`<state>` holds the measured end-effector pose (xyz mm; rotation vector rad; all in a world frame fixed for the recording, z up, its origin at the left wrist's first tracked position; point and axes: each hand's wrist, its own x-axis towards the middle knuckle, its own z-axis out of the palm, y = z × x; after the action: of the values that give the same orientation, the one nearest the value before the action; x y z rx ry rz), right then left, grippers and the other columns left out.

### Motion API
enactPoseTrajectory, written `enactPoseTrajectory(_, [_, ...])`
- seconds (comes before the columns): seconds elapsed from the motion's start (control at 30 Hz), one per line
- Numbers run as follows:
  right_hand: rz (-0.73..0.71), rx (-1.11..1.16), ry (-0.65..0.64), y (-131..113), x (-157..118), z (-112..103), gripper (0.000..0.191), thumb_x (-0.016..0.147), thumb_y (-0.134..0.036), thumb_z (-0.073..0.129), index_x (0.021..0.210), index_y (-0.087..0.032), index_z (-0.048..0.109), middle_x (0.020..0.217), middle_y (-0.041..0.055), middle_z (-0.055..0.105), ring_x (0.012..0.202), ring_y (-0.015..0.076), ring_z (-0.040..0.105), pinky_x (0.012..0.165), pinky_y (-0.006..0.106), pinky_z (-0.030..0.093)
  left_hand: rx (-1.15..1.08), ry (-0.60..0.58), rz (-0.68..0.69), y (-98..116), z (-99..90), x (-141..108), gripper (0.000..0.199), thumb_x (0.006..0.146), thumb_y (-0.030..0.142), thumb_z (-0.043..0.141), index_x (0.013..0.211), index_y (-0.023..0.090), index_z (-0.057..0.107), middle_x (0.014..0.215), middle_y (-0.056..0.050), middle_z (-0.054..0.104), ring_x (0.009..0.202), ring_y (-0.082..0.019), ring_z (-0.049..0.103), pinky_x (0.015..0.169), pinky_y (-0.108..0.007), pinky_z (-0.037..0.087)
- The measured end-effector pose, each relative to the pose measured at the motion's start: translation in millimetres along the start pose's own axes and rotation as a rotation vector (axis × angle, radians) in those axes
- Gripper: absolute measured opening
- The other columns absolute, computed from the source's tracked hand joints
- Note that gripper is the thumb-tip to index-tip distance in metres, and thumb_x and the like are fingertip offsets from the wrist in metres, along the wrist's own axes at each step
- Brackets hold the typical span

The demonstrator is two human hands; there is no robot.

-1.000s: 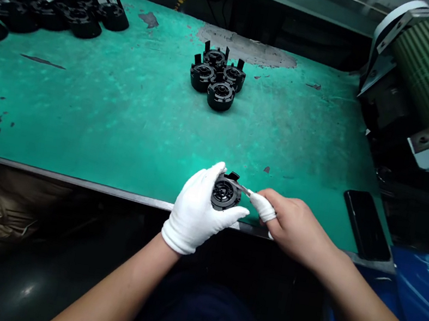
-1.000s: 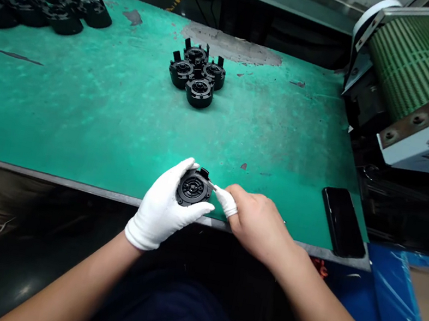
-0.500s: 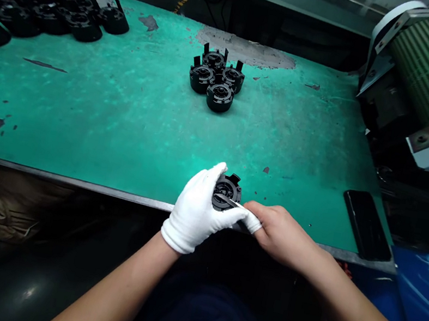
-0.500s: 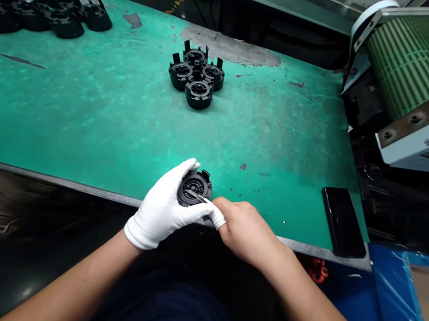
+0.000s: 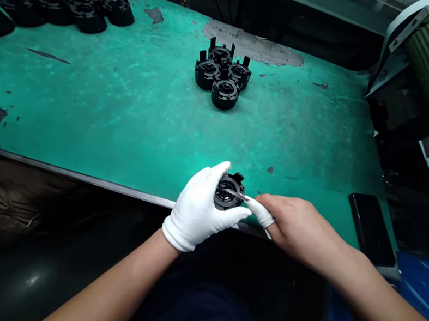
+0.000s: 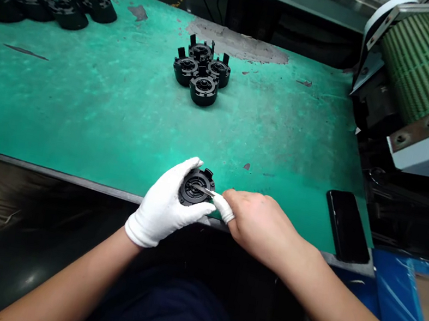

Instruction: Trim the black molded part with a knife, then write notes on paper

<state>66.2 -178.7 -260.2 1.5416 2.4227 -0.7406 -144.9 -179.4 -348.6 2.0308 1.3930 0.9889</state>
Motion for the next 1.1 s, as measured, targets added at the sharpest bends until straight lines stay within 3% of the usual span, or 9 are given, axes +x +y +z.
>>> enactPoseTrajectory(0.27, [0.011,-0.098,-0.026,-1.1,0.5,-5.2,0.015,0.09,-0.015,0.051,0.098,-0.023,0.061,0.09,0.0045,0.071,0.081,0.024,0.067,0.059,0.031,0.03,-0.004,0.001,0.0,0.4,0.2,-0.6,0.096,0.073,0.066,0.078,0.146,0.015,0.042,0.144,-0.016,0.057,0.133,-0.031,0.055,0.117,-0.047,0.044])
enactPoseTrajectory(0.37, [0.017,-0.108,-0.043,-0.2,2.9,-9.9,0.008,0.09,-0.018,0.054,0.089,-0.024,0.059,0.08,0.0035,0.07,0.069,0.021,0.064,0.056,0.03,0.027,-0.008,-0.007,-0.004,0.1,0.8,-0.4,0.096,0.073,0.065,0.078,0.147,0.017,0.042,0.145,-0.016,0.056,0.134,-0.032,0.054,0.117,-0.049,0.043])
enactPoseTrajectory(0.53, [-0.024,-0.121,-0.09,3.7,4.3,-20.8,0.016,0.081,-0.011,0.055,0.083,-0.025,0.061,0.067,0.0021,0.065,0.059,0.019,0.059,0.053,0.029,0.026,0.012,0.001,0.014,0.1,-0.5,0.5,0.095,0.072,0.066,0.078,0.145,0.016,0.043,0.143,-0.017,0.057,0.132,-0.033,0.056,0.115,-0.05,0.045])
enactPoseTrajectory(0.73, [0.004,0.123,0.087,15.0,-6.9,-17.5,0.017,0.098,-0.028,0.048,0.096,-0.026,0.064,0.081,0.001,0.07,0.072,0.02,0.064,0.06,0.029,0.036,-0.007,0.028,0.041,2.5,-3.3,-0.1,0.091,0.072,0.064,0.079,0.141,0.015,0.046,0.148,-0.021,0.051,0.139,-0.033,0.05,0.117,-0.05,0.043])
enactPoseTrajectory(0.87, [0.055,0.296,0.176,20.4,-11.8,-0.2,0.026,0.103,-0.036,0.041,0.107,-0.025,0.065,0.088,0.0009,0.073,0.077,0.0194,0.066,0.065,0.03,0.042,-0.034,0.06,0.081,5.9,-4.8,-3.4,0.056,0.076,0.055,0.081,0.115,0.019,0.063,0.155,-0.021,0.041,0.143,-0.032,0.046,0.116,-0.048,0.045])
enactPoseTrajectory(0.97, [0.033,0.375,0.197,23.4,-12.8,13.3,0.027,0.103,-0.034,0.042,0.113,-0.025,0.065,0.099,0.0017,0.075,0.083,0.0192,0.068,0.069,0.03,0.046,-0.087,0.076,0.128,8.0,-4.3,-6.4,0.031,0.081,0.043,0.08,0.093,0.021,0.064,0.152,-0.017,0.043,0.14,-0.029,0.049,0.113,-0.047,0.048])
enactPoseTrajectory(1.03, [0.001,0.422,0.222,26.6,-13.1,18.3,0.027,0.103,-0.033,0.043,0.117,-0.026,0.065,0.111,0.0022,0.075,0.094,0.019,0.069,0.078,0.029,0.05,-0.107,0.089,0.134,8.8,-3.2,-7.5,0.029,0.081,0.038,0.081,0.084,0.021,0.059,0.15,-0.016,0.045,0.138,-0.028,0.05,0.111,-0.047,0.05])
enactPoseTrajectory(1.1, [-0.024,0.438,0.247,30.7,-13.2,19.4,0.029,0.104,-0.034,0.044,0.122,-0.026,0.065,0.122,0.0025,0.073,0.106,0.0191,0.069,0.088,0.029,0.051,-0.129,0.122,0.131,9.6,-1.7,-7.8,0.033,0.079,0.036,0.083,0.09,0.021,0.056,0.149,-0.016,0.046,0.138,-0.028,0.051,0.111,-0.048,0.05])
